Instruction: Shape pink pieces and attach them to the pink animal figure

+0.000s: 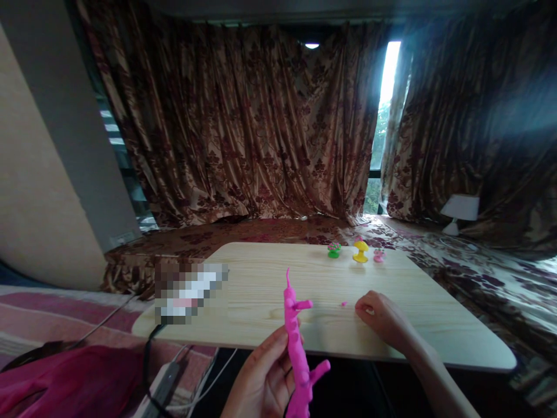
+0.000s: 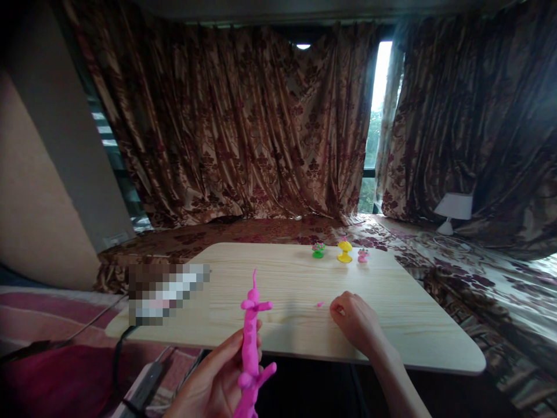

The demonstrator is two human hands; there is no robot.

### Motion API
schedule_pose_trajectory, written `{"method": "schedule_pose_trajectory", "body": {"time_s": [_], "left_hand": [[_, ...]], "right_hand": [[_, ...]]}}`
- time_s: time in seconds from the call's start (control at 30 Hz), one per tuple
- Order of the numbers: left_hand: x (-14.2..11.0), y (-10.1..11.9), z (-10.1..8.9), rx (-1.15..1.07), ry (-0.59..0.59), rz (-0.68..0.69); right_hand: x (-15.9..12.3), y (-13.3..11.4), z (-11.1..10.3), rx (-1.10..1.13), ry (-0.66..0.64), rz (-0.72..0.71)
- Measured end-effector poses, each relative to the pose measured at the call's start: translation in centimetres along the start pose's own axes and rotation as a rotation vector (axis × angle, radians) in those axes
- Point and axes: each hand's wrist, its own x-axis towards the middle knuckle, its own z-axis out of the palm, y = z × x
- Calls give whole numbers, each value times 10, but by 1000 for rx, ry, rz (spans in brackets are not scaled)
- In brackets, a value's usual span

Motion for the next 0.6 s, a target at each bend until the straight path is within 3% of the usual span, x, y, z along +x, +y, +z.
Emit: {"method": "schedule_pose_trajectory", "body": {"time_s": [0.2, 0.37, 0.47, 0.6], "left_hand": [[-7, 1, 7, 45, -60, 167], [-10, -1, 7, 164, 7, 387], [-11, -1, 8, 212, 61, 458], [-14, -1, 12, 214, 72, 497]], "right_hand": [[-24, -54, -28, 161, -8, -79], [-49, -118, -54, 337, 91, -343], [-55, -139, -49, 381, 136, -407], [-54, -144, -35, 366, 180, -438]]}}
